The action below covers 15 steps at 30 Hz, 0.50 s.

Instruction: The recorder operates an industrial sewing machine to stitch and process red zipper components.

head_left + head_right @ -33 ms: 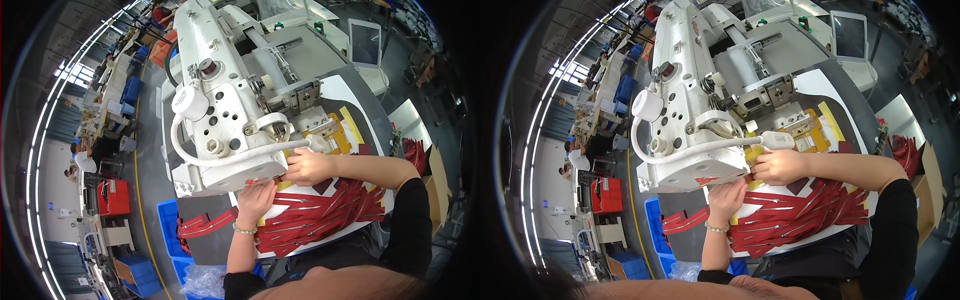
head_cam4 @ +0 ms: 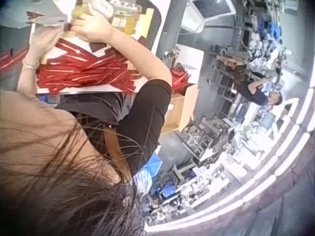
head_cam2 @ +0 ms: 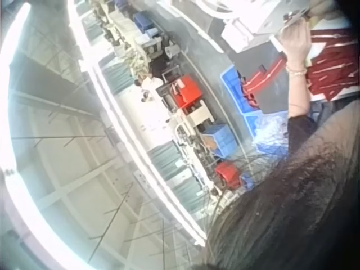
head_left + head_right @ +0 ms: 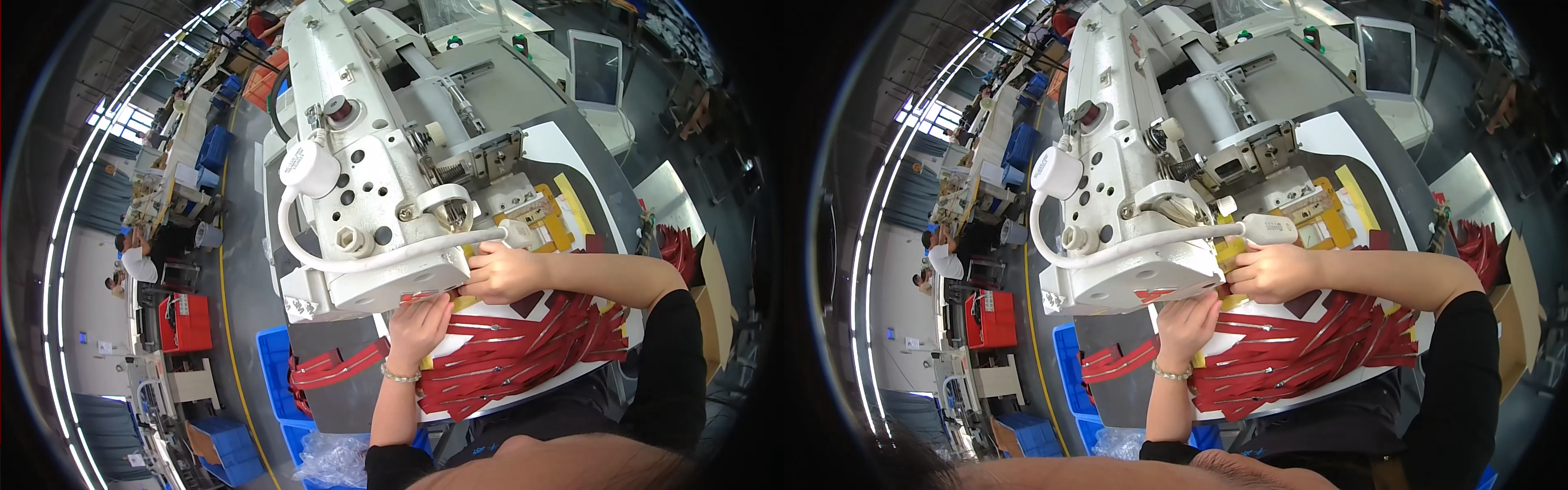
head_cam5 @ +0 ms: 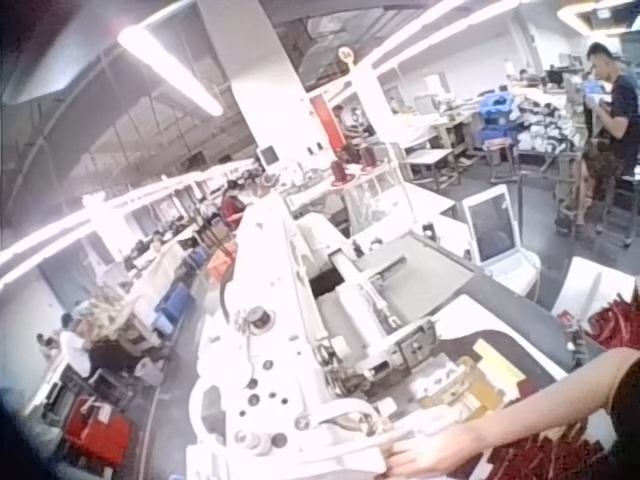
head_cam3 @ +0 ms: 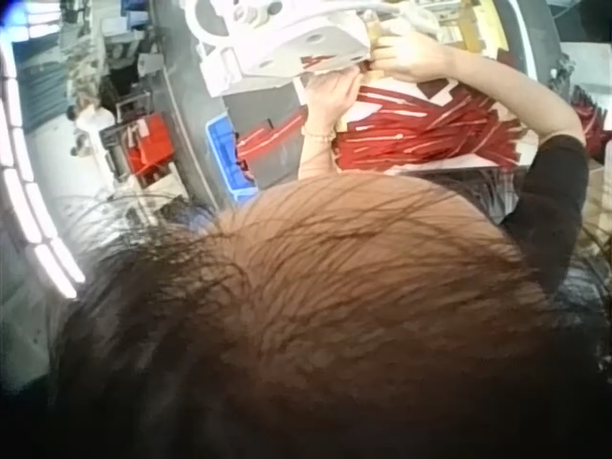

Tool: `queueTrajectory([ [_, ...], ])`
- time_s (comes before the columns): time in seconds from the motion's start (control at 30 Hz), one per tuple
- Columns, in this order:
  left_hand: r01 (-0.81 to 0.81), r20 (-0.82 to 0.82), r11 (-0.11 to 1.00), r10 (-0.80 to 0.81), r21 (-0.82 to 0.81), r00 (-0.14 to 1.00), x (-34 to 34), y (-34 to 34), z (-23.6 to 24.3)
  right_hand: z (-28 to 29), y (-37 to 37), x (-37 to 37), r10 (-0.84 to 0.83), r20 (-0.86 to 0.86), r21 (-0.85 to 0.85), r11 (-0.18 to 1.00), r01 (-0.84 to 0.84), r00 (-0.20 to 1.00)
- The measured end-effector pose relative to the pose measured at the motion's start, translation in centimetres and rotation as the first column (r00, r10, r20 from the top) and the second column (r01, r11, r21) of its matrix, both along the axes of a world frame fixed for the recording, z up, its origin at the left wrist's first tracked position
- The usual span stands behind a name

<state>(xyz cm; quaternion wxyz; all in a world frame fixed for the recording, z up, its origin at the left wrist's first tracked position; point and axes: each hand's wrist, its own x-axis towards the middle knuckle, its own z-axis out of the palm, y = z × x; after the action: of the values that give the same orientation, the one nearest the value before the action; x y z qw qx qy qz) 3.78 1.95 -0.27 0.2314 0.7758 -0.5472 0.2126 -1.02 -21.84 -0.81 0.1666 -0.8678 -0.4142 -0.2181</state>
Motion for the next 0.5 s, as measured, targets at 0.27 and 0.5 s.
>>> queueTrajectory([
  [0.27,0.010,-0.012,1.000,-0.010,0.009,1.000,-0.3,-0.4,0.1,-0.4,0.4,-1.0,-0.075,0.026,-0.044,0.996,0.076,0.997],
  [0.5,0.040,-0.042,0.999,-0.040,0.005,0.998,-0.6,-0.3,0.1,-1.0,0.3,-3.3,-0.258,-0.045,-0.026,0.966,0.257,0.965],
])
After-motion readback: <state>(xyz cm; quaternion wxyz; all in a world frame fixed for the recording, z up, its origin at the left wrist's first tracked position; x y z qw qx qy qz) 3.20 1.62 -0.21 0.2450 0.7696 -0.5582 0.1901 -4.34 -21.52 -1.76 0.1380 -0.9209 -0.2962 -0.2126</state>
